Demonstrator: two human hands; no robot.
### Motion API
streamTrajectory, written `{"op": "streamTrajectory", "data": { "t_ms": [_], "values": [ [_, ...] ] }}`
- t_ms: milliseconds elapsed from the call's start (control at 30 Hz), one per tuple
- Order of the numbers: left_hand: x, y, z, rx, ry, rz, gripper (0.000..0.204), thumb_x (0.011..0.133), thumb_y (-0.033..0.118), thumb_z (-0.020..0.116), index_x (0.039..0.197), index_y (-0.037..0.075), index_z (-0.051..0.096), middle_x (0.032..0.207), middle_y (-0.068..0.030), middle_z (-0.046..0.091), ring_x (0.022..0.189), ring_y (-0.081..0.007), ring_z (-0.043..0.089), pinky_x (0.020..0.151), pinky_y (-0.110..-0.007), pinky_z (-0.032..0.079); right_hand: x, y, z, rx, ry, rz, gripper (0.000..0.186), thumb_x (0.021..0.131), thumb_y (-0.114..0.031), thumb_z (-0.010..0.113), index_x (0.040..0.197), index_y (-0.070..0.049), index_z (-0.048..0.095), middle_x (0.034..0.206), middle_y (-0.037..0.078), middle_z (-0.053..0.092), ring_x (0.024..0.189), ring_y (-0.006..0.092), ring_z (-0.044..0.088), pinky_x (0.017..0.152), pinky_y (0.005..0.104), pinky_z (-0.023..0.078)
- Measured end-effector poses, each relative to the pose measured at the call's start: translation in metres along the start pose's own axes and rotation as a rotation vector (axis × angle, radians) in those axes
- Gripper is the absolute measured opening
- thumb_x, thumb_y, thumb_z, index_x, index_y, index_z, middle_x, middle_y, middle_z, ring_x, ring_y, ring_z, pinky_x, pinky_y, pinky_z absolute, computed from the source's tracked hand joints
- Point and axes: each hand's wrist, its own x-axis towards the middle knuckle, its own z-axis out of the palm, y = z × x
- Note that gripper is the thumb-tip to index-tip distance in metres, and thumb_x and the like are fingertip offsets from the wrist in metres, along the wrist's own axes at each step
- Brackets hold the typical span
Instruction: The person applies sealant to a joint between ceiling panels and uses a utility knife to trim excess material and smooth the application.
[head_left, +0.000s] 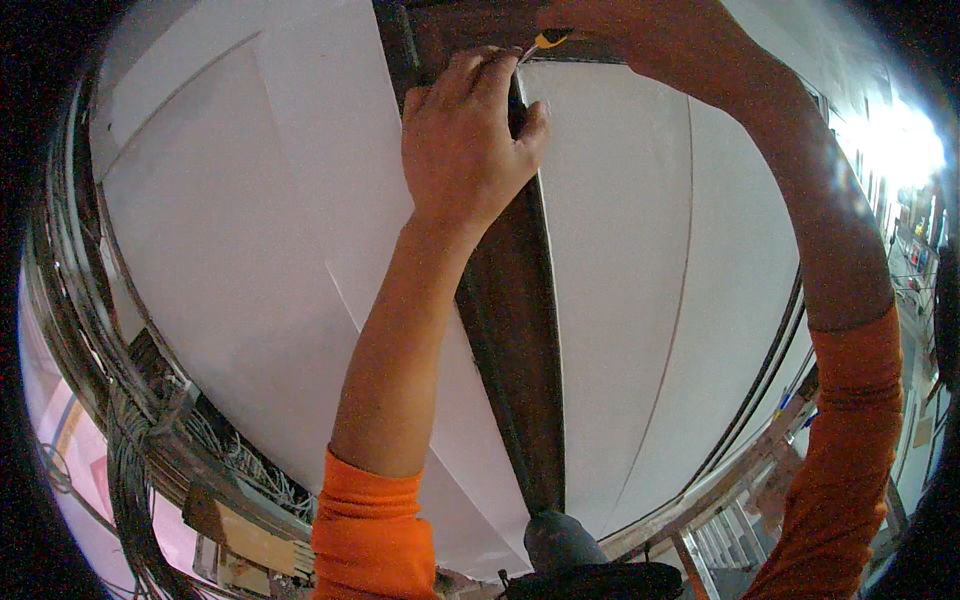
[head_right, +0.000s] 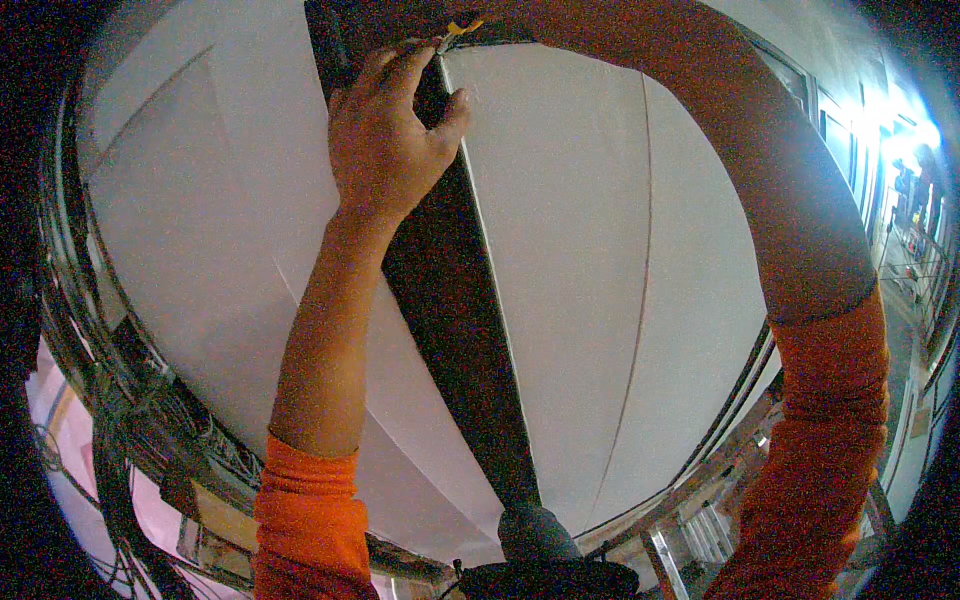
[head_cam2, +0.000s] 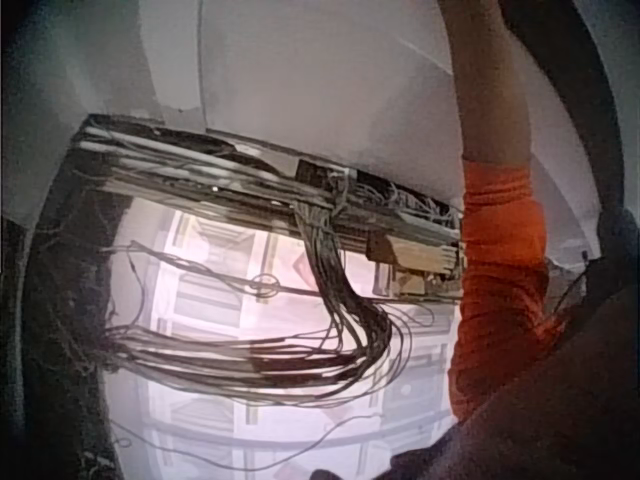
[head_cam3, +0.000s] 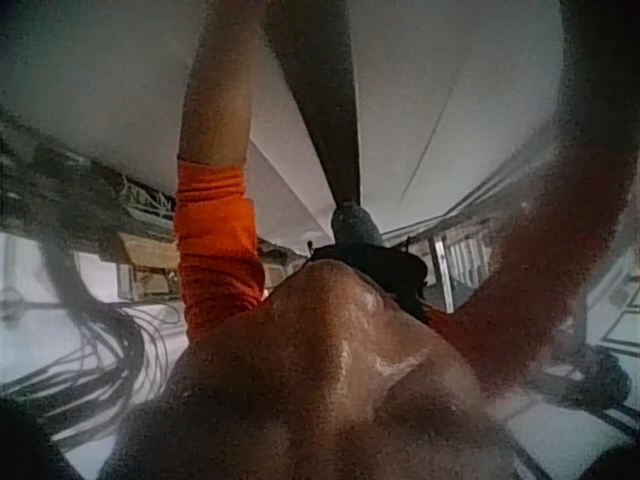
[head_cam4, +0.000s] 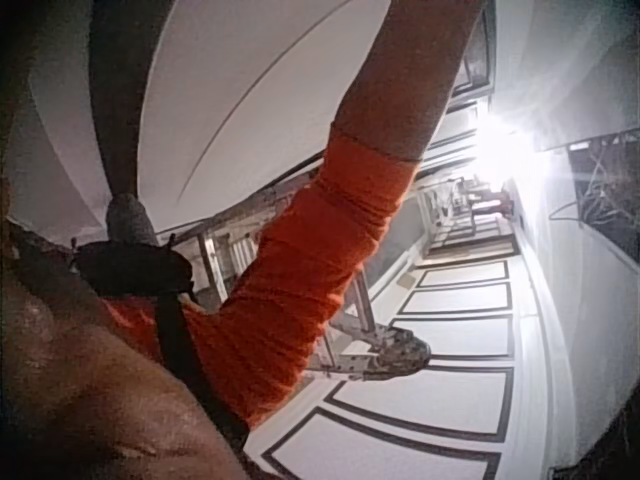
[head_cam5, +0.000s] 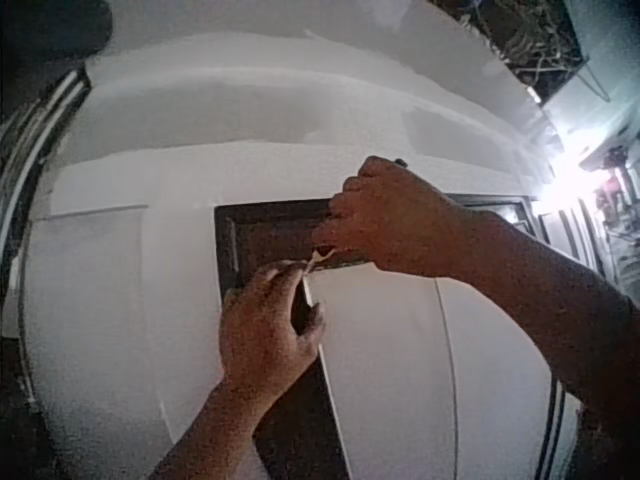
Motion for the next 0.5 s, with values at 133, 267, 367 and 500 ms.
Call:
{"op": "streamTrajectory", "data": {
  "t_ms": [133, 267, 367, 500],
  "values": [
    [0.0, 0.0, 0.0, -0.006, -0.007, -0.003, 0.046, 0.079, 0.029, 0.079, 0.12, 0.008, 0.072, 0.119, -0.0065, 0.071, 0.106, -0.0247, 0.069, 0.087, -0.043, 0.051, 0.001, -0.004, -0.001, 0.025, -0.017, 0.011, 0.036, 0.084, -0.012, 0.079, 0.118, -0.019, 0.069, 0.103, 0.0, 0.07, 0.102, 0.0185, 0.066, 0.094, 0.0387, 0.047],
    [-0.001, 0.0, 0.0, -0.015, -0.007, -0.006, 0.045, 0.079, 0.029, 0.08, 0.119, 0.008, 0.072, 0.118, -0.0072, 0.072, 0.106, -0.0252, 0.069, 0.087, -0.043, 0.051, 0.0, -0.014, -0.014, -0.061, -0.066, 0.026, 0.031, 0.088, -0.013, 0.076, 0.117, -0.018, 0.069, 0.102, 0.002, 0.07, 0.101, 0.0193, 0.066, 0.093, 0.0398, 0.048],
    [0.0, 0.0, -0.001, -0.019, -0.014, -0.008, 0.045, 0.079, 0.028, 0.08, 0.119, 0.008, 0.072, 0.119, -0.0071, 0.072, 0.106, -0.0253, 0.069, 0.087, -0.043, 0.051, -0.005, -0.018, -0.015, -0.069, -0.039, 0.037, 0.026, 0.091, -0.014, 0.073, 0.116, -0.017, 0.069, 0.101, 0.003, 0.07, 0.101, 0.0196, 0.067, 0.092, 0.0401, 0.048],
    [0.001, 0.0, -0.001, -0.034, -0.016, -0.01, 0.045, 0.079, 0.027, 0.081, 0.12, 0.009, 0.072, 0.119, -0.0065, 0.071, 0.106, -0.0249, 0.069, 0.088, -0.043, 0.051, -0.005, -0.016, -0.005, -0.083, -0.044, 0.035, 0.021, 0.093, -0.015, 0.07, 0.114, -0.017, 0.07, 0.101, 0.003, 0.07, 0.1, 0.0196, 0.066, 0.092, 0.0399, 0.048]
  ]
}}
